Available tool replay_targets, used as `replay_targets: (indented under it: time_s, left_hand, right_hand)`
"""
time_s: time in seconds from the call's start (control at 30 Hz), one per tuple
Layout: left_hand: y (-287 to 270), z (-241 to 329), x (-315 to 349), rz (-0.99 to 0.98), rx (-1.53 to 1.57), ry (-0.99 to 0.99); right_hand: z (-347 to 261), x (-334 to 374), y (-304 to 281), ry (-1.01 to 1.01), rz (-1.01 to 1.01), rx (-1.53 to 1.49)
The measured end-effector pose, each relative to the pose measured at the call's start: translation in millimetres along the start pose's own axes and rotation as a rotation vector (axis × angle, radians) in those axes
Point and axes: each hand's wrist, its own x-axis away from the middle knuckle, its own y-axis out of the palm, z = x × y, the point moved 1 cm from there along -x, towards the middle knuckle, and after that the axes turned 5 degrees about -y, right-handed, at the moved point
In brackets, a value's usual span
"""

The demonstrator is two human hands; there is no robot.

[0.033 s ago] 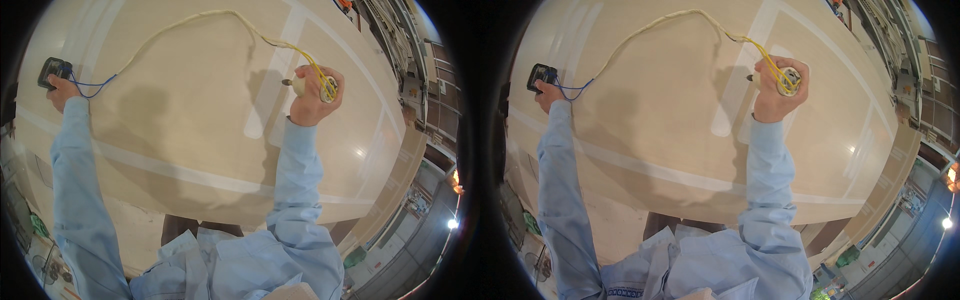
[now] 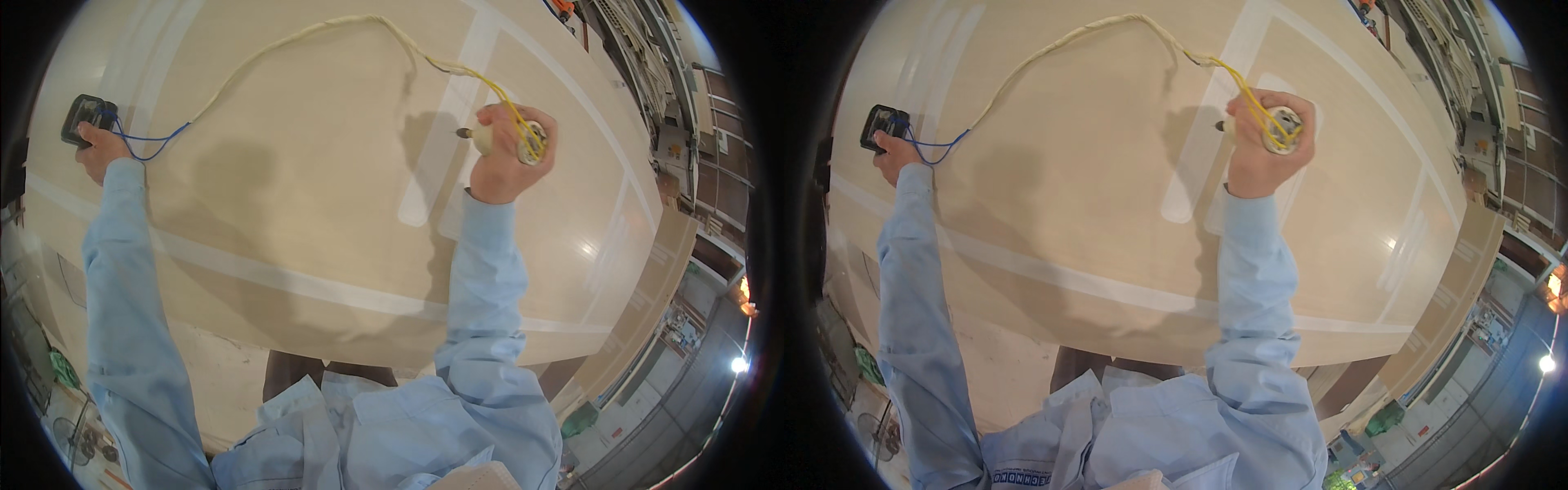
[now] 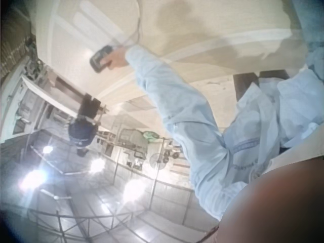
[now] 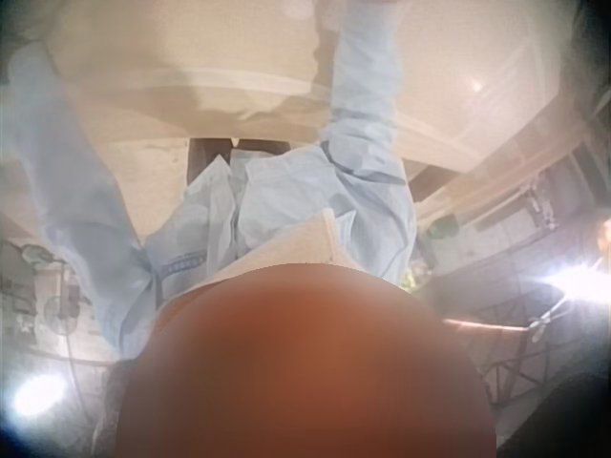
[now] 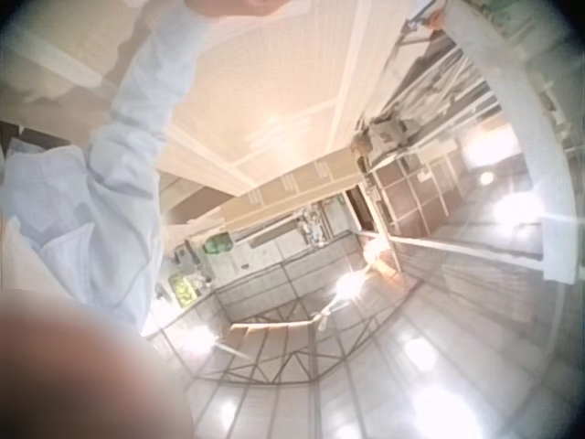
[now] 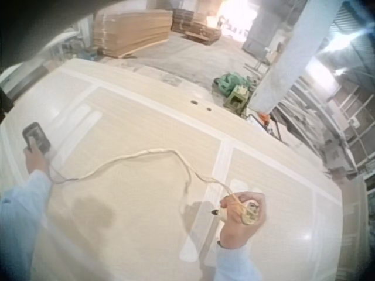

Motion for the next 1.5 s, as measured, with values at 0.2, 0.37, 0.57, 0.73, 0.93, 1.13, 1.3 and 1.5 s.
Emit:
replay_targets:
  time_s: [0.2,0.37,0.57,0.73,0.93,1.13,1.3,1.5]
  left_hand:
    - [-0.1,1.2,-0.4,-0.013,0.005,-0.012]
    - [-0.7,0.4,-0.4,0.007,-0.032,-0.021]
    - [-1.1,0.9,-0.1,0.000,-0.037,-0.025]
    - [1.9,-0.6,-2.4,0.015,-0.015,-0.006]
    - [3.9,-2.8,-6.3,0.016,-0.037,-0.024]
    - [4.6,-2.0,-7.1,0.008,0.015,-0.014]
    - [5.4,-3.3,-8.0,0.024,-0.023,-0.015]
    - [5.2,-2.6,-7.1,0.024,-0.030,-0.012]
  right_hand:
    - [7.2,3.0,13.7,0.118,-0.027,0.098]
    - [8.1,-12.7,1.1,0.025,0.037,-0.072]
    - [20.9,-16.6,12.3,0.067,0.044,0.028]
    - [16.2,-19.2,4.8,0.018,0.046,0.032]
    - [20.6,-21.1,1.6,0.016,0.042,0.067]
    - [19.5,-25.8,5.1,-0.014,0.046,0.058]
    - [24.8,-37.6,15.1,-0.008,0.055,-0.013]
    - [39.1,-38.9,25.2,0.028,0.027,0.082]
